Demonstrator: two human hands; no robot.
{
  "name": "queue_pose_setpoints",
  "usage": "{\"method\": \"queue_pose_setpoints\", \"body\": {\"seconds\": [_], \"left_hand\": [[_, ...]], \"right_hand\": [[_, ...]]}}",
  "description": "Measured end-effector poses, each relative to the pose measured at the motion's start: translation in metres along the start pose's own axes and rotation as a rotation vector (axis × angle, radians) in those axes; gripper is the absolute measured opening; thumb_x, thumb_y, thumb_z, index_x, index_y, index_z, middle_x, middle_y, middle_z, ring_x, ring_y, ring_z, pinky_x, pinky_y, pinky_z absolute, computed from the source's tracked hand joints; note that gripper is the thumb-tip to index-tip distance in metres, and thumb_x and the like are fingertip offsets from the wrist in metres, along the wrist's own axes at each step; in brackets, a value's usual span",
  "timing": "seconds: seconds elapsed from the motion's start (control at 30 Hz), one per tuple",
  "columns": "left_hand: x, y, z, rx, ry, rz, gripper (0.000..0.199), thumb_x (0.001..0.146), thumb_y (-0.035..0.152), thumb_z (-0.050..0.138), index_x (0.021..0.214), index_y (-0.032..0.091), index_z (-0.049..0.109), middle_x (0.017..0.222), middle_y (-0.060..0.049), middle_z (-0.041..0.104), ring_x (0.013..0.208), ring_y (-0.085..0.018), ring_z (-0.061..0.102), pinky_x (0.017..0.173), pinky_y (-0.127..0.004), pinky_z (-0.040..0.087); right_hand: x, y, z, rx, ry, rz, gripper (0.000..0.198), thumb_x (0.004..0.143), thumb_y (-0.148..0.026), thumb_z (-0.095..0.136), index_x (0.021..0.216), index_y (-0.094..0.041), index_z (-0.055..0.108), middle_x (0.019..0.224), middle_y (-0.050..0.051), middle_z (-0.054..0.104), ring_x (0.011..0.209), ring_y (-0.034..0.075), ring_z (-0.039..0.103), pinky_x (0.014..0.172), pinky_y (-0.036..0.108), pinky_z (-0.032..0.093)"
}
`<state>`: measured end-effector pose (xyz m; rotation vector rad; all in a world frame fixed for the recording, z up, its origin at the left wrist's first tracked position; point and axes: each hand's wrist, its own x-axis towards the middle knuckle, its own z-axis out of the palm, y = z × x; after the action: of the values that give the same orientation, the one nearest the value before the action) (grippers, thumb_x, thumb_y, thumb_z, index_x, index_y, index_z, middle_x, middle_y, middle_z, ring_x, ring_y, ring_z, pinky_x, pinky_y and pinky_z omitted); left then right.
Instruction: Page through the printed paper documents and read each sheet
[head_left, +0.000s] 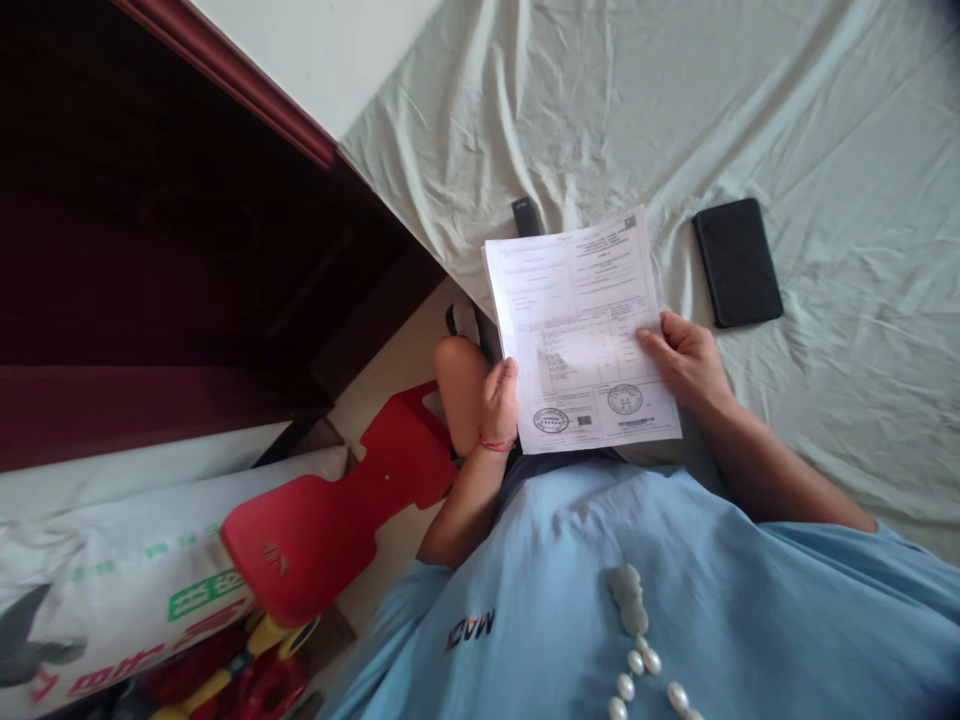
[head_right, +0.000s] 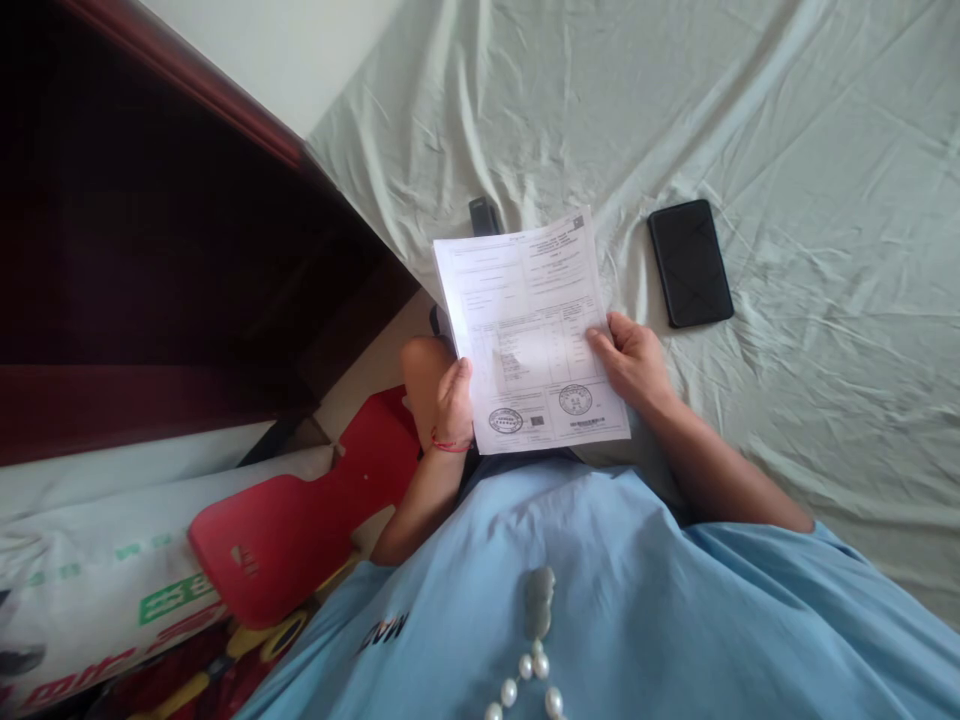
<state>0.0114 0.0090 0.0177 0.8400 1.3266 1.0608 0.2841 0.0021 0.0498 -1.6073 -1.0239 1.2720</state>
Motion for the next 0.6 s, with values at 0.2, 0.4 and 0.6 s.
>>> {"method": "queue_pose_setpoints", "body": {"seconds": [0.2, 0.4, 0.6], "left_hand": [[0.000, 0.001, 0.002, -0.029, 0.001, -0.007, 0.064, 0.086, 0.076, 0.078, 0.114, 0.019, 0.083, 0.114, -0.012, 0.085, 0.117, -0.032, 0.079, 0.106, -0.044, 0.062], [-0.002, 0.001, 0.005, -0.058, 0.024, -0.021, 0.065, 0.084, 0.077, 0.079, 0.113, 0.019, 0.081, 0.110, -0.013, 0.085, 0.120, -0.033, 0.079, 0.103, -0.044, 0.064], [-0.001, -0.003, 0.003, -0.093, 0.044, -0.029, 0.064, 0.081, 0.078, 0.082, 0.107, 0.019, 0.081, 0.108, -0.012, 0.086, 0.120, -0.033, 0.079, 0.104, -0.045, 0.065]], "right_hand": [[0.000, -0.001, 0.001, 0.004, 0.031, -0.006, 0.029, 0.094, -0.050, 0.072, 0.084, -0.025, 0.060, 0.073, 0.000, 0.059, 0.062, 0.015, 0.048, 0.049, 0.028, 0.035], [0.003, 0.006, 0.001, -0.049, 0.025, -0.042, 0.028, 0.096, -0.049, 0.069, 0.084, -0.026, 0.057, 0.071, -0.002, 0.056, 0.060, 0.015, 0.047, 0.051, 0.028, 0.037], [0.007, 0.012, -0.003, -0.431, 0.324, -0.397, 0.033, 0.095, -0.033, 0.066, 0.127, -0.028, 0.062, 0.119, 0.009, 0.071, 0.087, 0.023, 0.064, 0.077, 0.042, 0.057]]}}
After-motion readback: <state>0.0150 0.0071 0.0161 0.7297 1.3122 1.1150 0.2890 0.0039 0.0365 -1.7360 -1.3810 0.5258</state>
